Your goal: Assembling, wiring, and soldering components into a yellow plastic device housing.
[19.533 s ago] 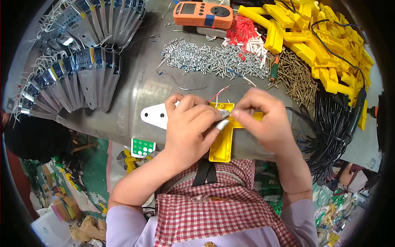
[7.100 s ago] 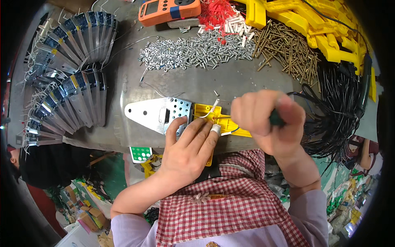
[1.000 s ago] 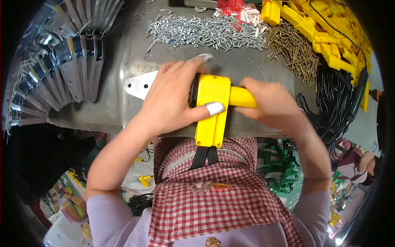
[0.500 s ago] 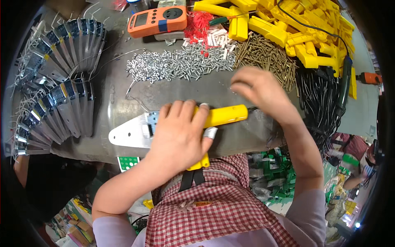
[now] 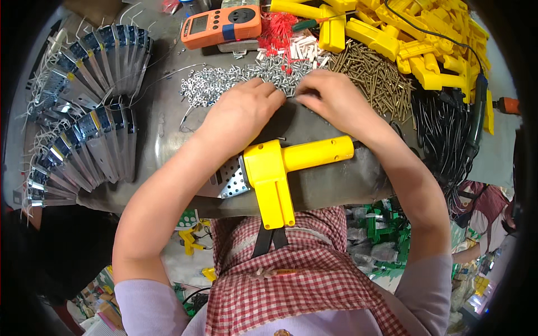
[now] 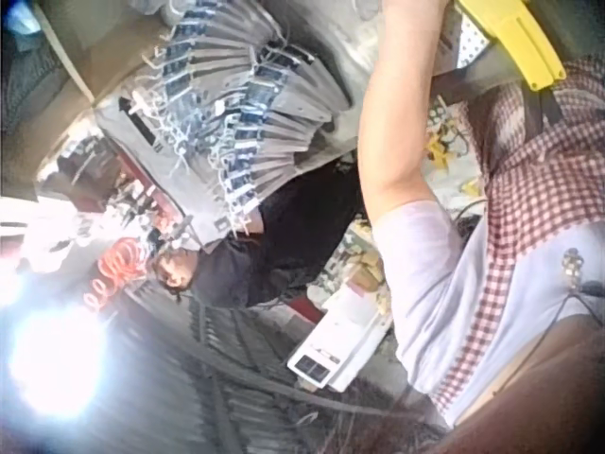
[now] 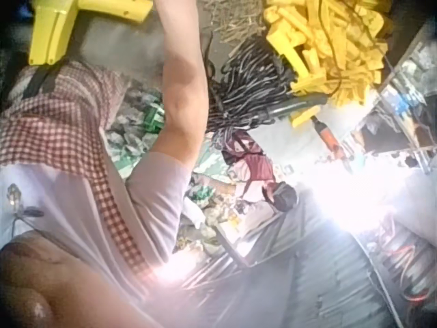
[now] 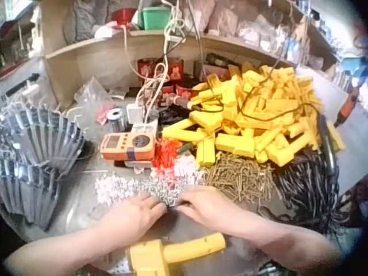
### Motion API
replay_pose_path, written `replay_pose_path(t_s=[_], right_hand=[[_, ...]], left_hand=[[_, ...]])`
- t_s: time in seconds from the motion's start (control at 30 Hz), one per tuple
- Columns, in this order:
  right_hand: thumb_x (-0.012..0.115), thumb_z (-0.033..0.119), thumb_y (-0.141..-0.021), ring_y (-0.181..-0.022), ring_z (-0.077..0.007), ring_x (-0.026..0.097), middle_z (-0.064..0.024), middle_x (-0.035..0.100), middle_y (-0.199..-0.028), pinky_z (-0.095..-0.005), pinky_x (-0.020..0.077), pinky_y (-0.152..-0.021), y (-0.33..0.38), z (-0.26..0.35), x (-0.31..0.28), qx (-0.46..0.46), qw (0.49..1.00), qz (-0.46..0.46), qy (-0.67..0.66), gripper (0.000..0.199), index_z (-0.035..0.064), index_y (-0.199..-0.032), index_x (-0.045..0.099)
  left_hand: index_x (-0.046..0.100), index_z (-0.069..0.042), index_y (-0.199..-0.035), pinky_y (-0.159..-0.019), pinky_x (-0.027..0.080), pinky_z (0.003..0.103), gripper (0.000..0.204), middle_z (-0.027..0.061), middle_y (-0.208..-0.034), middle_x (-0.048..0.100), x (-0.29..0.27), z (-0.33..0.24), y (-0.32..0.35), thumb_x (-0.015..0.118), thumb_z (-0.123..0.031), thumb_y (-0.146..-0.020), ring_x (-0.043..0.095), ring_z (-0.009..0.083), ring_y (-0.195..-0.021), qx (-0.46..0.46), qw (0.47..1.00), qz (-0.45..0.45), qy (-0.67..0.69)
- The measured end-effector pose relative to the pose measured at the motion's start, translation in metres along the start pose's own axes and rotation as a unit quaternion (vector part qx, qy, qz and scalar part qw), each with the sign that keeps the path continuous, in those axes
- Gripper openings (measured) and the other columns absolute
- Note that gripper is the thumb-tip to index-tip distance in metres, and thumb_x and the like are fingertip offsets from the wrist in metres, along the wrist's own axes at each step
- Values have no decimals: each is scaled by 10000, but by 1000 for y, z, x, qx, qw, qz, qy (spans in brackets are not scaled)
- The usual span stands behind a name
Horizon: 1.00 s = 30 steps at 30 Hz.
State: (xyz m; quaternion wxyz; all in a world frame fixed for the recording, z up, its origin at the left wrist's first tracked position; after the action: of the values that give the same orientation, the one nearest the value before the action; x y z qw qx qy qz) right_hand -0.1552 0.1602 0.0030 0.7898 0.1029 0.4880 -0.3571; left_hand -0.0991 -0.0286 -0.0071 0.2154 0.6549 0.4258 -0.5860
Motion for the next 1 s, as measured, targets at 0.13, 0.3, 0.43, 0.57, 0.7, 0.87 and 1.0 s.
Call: replay_pose_path(t_s=[0.13, 0.3, 0.43, 0.57, 0.7, 0.87, 1.0], right_hand=[[613, 73, -724, -790, -343, 629, -154, 626, -805, -424, 514, -695, -11, 6, 21, -48, 990, -35, 126, 94, 22, -802, 599], [600, 60, -737, -725, -296, 649, -140, 641, -783, -399, 518, -636, -13, 20, 11, -22, 991, 15, 127, 112, 19, -841, 592], [607, 70, -805, -649, -124, 629, -71, 616, -675, -293, 498, -576, 21, 71, -25, 232, 897, 149, -346, 109, 7, -885, 568], [654, 49, -800, -591, -43, 561, -15, 598, -645, -213, 414, -511, 93, 100, -4, 187, 878, 189, -398, 141, 17, -905, 565], [656, 107, -802, -585, -205, 617, -92, 604, -668, -310, 467, -543, 97, 116, -5, 213, 911, 221, -276, 171, 44, -912, 542], [641, 152, -813, -641, -316, 622, -145, 614, -705, -385, 471, -555, 98, 123, -5, 160, 946, 217, -181, 198, 50, -938, 527], [615, 163, -837, -624, -315, 623, -160, 629, -727, -375, 474, -545, 89, 120, -11, 194, 921, 258, -216, 180, 37, -951, 556]], left_hand=[[550, -43, -926, -813, 478, 396, 256, 117, -905, 580, 4, 9, 5, 625, -24, -683, 571, 309, -920, 1, 998, -49, 37], [548, -47, -967, -773, 488, 389, 235, 128, -904, 588, -10, 6, 16, 584, -12, -737, 586, 307, -883, -40, 983, -163, 73], [569, -20, -991, -768, 502, 294, 229, 80, -921, 642, -47, -29, 52, 660, 10, -782, 634, 170, -846, -192, 932, -103, 289], [594, -16, -927, -753, 515, 284, 228, 68, -918, 650, -55, -71, 101, 730, -13, -744, 645, 159, -847, -197, 898, -11, 393], [568, -51, -1001, -690, 504, 342, 319, 111, -881, 613, -39, -91, 128, 697, 0, -713, 623, 284, -821, -166, 898, -24, 407], [563, -50, -1010, -678, 501, 344, 330, 114, -871, 608, -24, -103, 135, 699, -2, -713, 617, 285, -802, -219, 869, -40, 442], [576, -14, -983, -691, 521, 281, 319, 106, -883, 644, -28, -108, 130, 748, -11, -714, 659, 209, -784, -249, 876, -52, 410]])
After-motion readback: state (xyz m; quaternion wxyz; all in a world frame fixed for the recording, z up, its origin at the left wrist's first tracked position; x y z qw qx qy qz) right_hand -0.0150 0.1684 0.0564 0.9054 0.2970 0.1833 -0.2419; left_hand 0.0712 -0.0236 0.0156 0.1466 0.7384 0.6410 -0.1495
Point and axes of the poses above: each hand's wrist, its own y-axis away from the middle knuckle, its own x-axis out of the palm, z = x × y, the point moved 1 cm from there along -y, towards the middle knuckle
